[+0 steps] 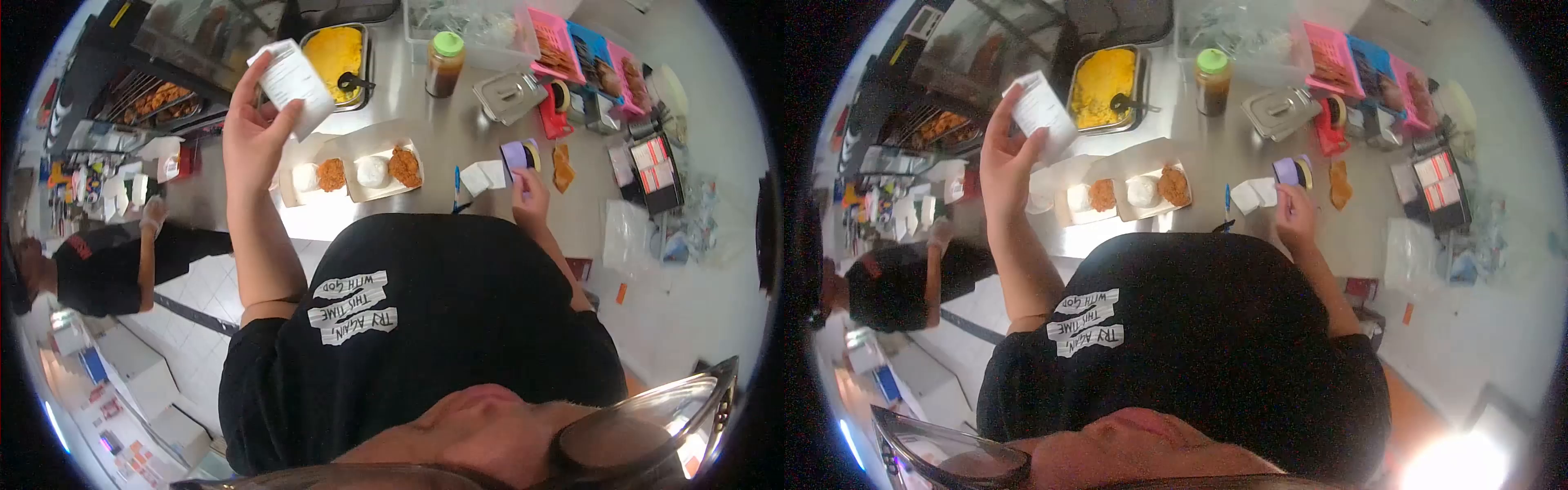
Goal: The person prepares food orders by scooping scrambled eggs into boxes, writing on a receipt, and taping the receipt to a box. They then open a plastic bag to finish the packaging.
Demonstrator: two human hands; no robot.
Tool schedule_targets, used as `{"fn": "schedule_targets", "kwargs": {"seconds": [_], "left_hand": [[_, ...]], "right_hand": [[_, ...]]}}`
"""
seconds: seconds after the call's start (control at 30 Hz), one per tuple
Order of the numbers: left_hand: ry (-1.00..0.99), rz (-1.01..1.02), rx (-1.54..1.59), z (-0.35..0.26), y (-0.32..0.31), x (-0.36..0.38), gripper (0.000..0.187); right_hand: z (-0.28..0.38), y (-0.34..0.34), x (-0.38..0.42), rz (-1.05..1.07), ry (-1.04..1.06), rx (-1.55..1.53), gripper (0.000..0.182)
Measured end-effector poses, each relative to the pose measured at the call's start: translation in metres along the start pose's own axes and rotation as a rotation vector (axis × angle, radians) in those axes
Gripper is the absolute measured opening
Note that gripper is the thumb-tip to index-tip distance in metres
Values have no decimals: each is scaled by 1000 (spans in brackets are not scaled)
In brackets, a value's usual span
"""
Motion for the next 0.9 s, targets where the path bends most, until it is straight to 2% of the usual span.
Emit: {"fn": "schedule_targets", "kwargs": {"seconds": [0.03,0.13,0.17,0.23,0.3,0.37,0.43,0.5,0.6,0.7,0.8,0.9], "left_hand": [[15,-93,-71,7,14,-1,58],[150,-167,-332,41,63,-7,46],[151,-229,-336,56,76,-10,35],[165,-194,-694,84,104,-24,30],[122,-71,-936,121,120,-42,30],[346,119,-923,180,134,-61,32],[431,432,-1178,229,138,-82,33],[388,543,-1351,330,159,-104,32],[232,841,-1338,386,160,-116,33],[269,836,-1085,408,160,-119,34],[346,737,-1022,438,152,-119,35],[548,440,-883,451,147,-116,33]], "right_hand": [[9,-20,-16,67,18,-75,13],[56,-92,-73,271,165,-244,13],[71,-121,-96,343,203,-219,13],[85,-195,-142,501,250,-151,17],[83,-277,-176,592,329,50,23],[82,-342,-196,584,468,373,27],[90,-376,-203,635,424,598,31],[92,-401,-204,683,333,747,34],[86,-419,-201,752,172,820,34],[61,-432,-212,900,-25,720,26],[49,-436,-248,508,222,702,23],[72,-457,-265,488,224,849,23]]}}
Point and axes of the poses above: each hand's wrist, its own x-axis away from the middle knuckle, its own y-axis out of the back of the hand, z = x × y, the point moved 5 cm from there along -x, towards the middle knuckle, and after that the axes turned 5 degrees about -z, right-handed, at the moved point
